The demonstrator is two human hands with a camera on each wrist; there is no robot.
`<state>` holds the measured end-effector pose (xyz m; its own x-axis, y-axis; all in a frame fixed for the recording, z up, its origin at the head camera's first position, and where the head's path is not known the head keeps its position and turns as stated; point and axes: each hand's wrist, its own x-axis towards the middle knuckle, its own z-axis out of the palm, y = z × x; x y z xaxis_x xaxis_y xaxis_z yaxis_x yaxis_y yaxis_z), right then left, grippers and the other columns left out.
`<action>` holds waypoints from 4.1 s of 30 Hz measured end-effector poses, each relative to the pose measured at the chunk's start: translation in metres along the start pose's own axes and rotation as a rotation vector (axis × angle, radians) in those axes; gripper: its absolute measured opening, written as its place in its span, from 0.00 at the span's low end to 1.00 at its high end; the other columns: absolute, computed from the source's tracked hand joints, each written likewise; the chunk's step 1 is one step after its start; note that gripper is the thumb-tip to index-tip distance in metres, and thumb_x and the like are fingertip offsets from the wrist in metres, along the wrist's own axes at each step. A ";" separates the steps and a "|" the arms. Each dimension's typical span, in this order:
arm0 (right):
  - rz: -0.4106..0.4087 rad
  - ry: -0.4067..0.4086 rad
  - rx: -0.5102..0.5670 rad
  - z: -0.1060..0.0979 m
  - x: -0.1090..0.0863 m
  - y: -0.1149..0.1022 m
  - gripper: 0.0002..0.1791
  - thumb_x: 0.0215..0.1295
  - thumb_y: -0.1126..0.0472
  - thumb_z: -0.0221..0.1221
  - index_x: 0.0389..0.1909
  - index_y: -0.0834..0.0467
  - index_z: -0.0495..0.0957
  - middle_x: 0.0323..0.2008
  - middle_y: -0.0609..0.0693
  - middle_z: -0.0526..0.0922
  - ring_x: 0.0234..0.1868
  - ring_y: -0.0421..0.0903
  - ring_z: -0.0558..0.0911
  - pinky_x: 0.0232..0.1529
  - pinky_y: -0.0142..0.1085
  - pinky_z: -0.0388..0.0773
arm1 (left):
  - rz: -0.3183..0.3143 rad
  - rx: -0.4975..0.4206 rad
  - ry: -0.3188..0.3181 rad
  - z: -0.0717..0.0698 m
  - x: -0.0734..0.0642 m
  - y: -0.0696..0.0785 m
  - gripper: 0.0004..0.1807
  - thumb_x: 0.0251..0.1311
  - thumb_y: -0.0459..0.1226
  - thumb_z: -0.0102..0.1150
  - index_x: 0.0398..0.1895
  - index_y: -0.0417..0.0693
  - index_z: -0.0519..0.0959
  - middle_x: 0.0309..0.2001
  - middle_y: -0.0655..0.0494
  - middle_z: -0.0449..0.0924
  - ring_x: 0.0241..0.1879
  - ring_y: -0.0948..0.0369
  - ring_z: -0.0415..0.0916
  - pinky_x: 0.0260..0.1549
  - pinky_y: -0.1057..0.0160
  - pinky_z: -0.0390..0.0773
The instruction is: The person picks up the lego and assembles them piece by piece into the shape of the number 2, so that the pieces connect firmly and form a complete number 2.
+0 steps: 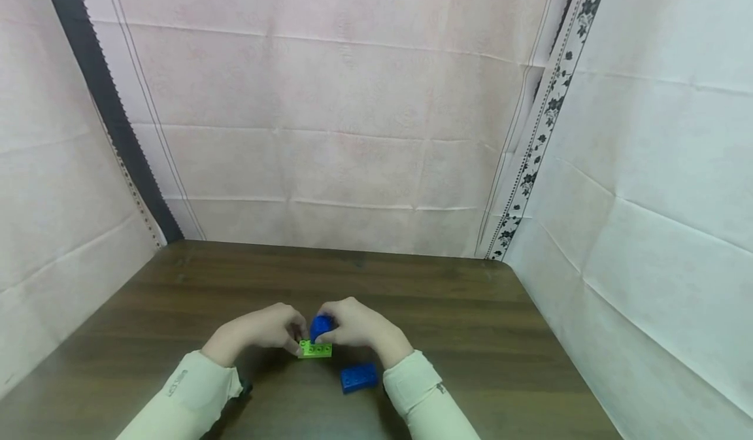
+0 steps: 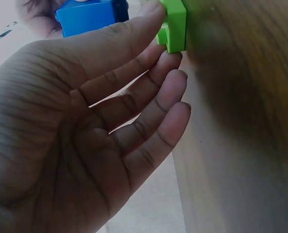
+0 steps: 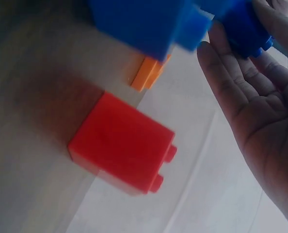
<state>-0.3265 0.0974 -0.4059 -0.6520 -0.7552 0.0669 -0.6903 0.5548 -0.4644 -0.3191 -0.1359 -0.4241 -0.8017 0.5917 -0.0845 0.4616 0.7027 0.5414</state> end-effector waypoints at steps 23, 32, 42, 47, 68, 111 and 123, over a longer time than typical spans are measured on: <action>0.011 -0.030 -0.003 0.016 0.009 -0.005 0.17 0.65 0.52 0.69 0.52 0.51 0.81 0.38 0.36 0.82 0.36 0.30 0.79 0.37 0.26 0.78 | -0.013 -0.012 -0.004 -0.001 0.001 -0.001 0.08 0.52 0.38 0.76 0.33 0.55 0.85 0.30 0.65 0.80 0.30 0.62 0.75 0.34 0.58 0.79; 0.014 -0.041 -0.031 0.016 0.010 -0.007 0.17 0.65 0.51 0.68 0.52 0.53 0.80 0.38 0.36 0.82 0.34 0.30 0.78 0.36 0.26 0.77 | -0.011 -0.007 -0.011 0.000 0.002 -0.002 0.09 0.53 0.38 0.76 0.35 0.56 0.85 0.31 0.65 0.81 0.30 0.63 0.76 0.36 0.59 0.80; 0.029 -0.057 -0.090 0.019 0.012 -0.009 0.18 0.67 0.49 0.66 0.52 0.53 0.80 0.38 0.37 0.82 0.35 0.30 0.78 0.36 0.26 0.77 | -0.054 -0.023 -0.032 -0.001 0.000 0.001 0.10 0.53 0.37 0.76 0.36 0.56 0.84 0.32 0.63 0.81 0.31 0.62 0.75 0.35 0.58 0.79; 0.042 -0.086 -0.112 0.022 0.013 -0.011 0.16 0.66 0.49 0.66 0.50 0.52 0.80 0.35 0.36 0.80 0.31 0.31 0.78 0.33 0.25 0.77 | -0.051 -0.022 -0.033 0.000 0.001 0.000 0.10 0.53 0.35 0.75 0.36 0.56 0.84 0.33 0.63 0.81 0.31 0.62 0.76 0.35 0.58 0.80; 0.042 -0.098 -0.154 0.021 0.018 -0.014 0.16 0.65 0.49 0.67 0.49 0.52 0.82 0.33 0.36 0.79 0.29 0.33 0.76 0.30 0.25 0.75 | -0.071 -0.010 -0.029 0.003 0.001 0.002 0.14 0.51 0.35 0.77 0.40 0.52 0.84 0.33 0.62 0.80 0.31 0.62 0.75 0.35 0.57 0.80; 0.065 -0.114 -0.178 0.015 0.023 -0.021 0.11 0.67 0.49 0.66 0.42 0.52 0.81 0.26 0.38 0.76 0.25 0.34 0.71 0.27 0.27 0.71 | -0.021 -0.064 0.005 -0.023 -0.010 0.016 0.12 0.55 0.43 0.75 0.41 0.51 0.85 0.36 0.63 0.82 0.36 0.63 0.78 0.40 0.55 0.81; 0.071 -0.124 -0.150 0.018 0.023 -0.021 0.11 0.66 0.50 0.67 0.43 0.51 0.81 0.28 0.36 0.78 0.27 0.34 0.73 0.29 0.27 0.73 | -0.017 -0.017 0.028 -0.022 -0.009 0.017 0.10 0.57 0.43 0.73 0.40 0.52 0.86 0.35 0.65 0.82 0.34 0.65 0.79 0.37 0.58 0.81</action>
<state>-0.3214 0.0625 -0.4105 -0.6634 -0.7446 -0.0742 -0.6893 0.6467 -0.3265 -0.3126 -0.1381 -0.3958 -0.8197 0.5685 -0.0703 0.4419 0.7056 0.5539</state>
